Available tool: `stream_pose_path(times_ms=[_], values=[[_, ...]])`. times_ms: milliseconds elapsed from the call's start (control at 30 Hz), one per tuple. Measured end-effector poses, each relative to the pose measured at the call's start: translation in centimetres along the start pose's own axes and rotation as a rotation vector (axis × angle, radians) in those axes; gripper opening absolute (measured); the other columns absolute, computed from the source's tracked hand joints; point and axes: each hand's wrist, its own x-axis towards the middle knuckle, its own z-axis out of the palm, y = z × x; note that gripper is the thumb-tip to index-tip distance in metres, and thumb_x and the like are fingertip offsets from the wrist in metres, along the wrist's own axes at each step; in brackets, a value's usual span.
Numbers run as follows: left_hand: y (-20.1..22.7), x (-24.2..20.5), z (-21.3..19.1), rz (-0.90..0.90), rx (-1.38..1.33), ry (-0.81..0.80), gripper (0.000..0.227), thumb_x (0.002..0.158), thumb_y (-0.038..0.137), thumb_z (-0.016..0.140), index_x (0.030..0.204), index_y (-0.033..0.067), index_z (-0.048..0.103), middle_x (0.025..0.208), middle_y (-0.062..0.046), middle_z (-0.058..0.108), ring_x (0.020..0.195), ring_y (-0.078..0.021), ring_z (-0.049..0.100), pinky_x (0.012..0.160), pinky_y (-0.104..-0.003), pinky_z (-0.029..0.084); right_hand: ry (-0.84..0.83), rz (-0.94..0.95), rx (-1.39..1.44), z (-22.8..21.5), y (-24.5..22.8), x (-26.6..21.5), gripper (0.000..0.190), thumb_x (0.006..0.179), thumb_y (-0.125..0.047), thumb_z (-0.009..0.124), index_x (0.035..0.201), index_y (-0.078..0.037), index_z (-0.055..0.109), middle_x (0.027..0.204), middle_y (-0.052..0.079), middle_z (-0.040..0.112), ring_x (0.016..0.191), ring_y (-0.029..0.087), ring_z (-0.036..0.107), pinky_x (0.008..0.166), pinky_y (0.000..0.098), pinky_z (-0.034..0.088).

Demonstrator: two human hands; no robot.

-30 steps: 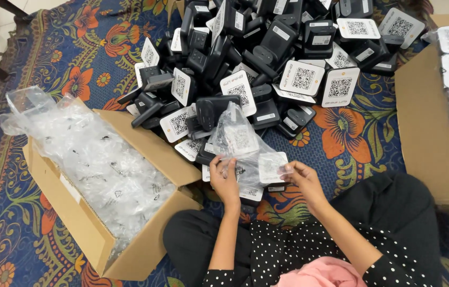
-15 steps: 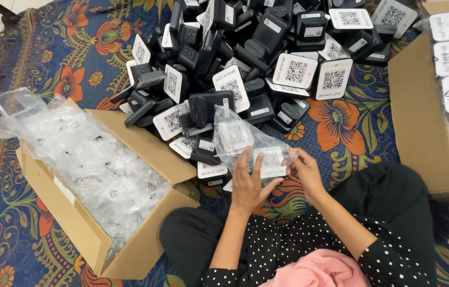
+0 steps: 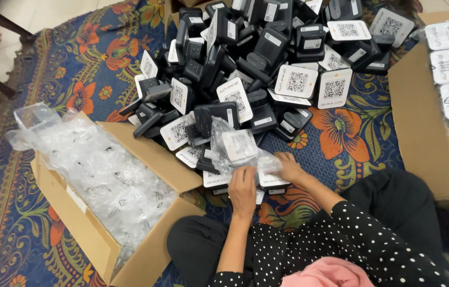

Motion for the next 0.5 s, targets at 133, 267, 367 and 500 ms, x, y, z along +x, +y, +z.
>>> stream_pose_path(times_ms=[133,267,367,500], values=[[-0.7,-0.4,0.9,0.009,0.014,-0.044,0.011,0.090,0.006,0.071,0.100,0.0050,0.068,0.100,-0.008,0.065,0.092,-0.0305,0.065,0.075,-0.042,0.053,-0.274,0.301,-0.057,-4.3,-3.0,2.2,0.077,0.072,-0.050,0.082,0.135,-0.011,0.060,0.140,0.013,0.060,0.133,0.038,0.047,0.111,0.0413,0.032],[-0.8,-0.5,1.0,-0.015,-0.024,-0.123,0.011,0.090,0.008,0.071,0.099,0.0042,0.066,0.097,-0.009,0.064,0.090,-0.0310,0.066,0.072,-0.042,0.053,-0.671,0.559,0.094,-7.9,-3.6,-0.2,0.095,0.066,-0.069,0.084,0.140,-0.015,0.060,0.128,0.013,0.068,0.119,0.029,0.064,0.105,0.0410,0.046],[-0.6,-0.2,1.0,-0.028,-0.028,-0.142,0.011,0.093,0.011,0.071,0.100,0.0046,0.065,0.097,-0.008,0.063,0.088,-0.0305,0.067,0.070,-0.041,0.054,-0.688,0.685,0.383,-9.1,-3.4,-4.3,0.087,0.066,-0.068,0.082,0.130,-0.009,0.073,0.111,0.014,0.079,0.101,0.025,0.077,0.091,0.0355,0.058],[0.1,-0.1,0.7,-0.009,0.027,-0.121,0.012,0.094,0.013,0.072,0.102,0.0059,0.067,0.094,-0.008,0.063,0.085,-0.0298,0.068,0.068,-0.041,0.054,-0.595,0.899,0.842,-12.1,-6.3,-8.6,0.075,0.078,-0.061,0.070,0.133,-0.009,0.069,0.111,0.010,0.081,0.099,0.019,0.077,0.087,0.0306,0.058]])
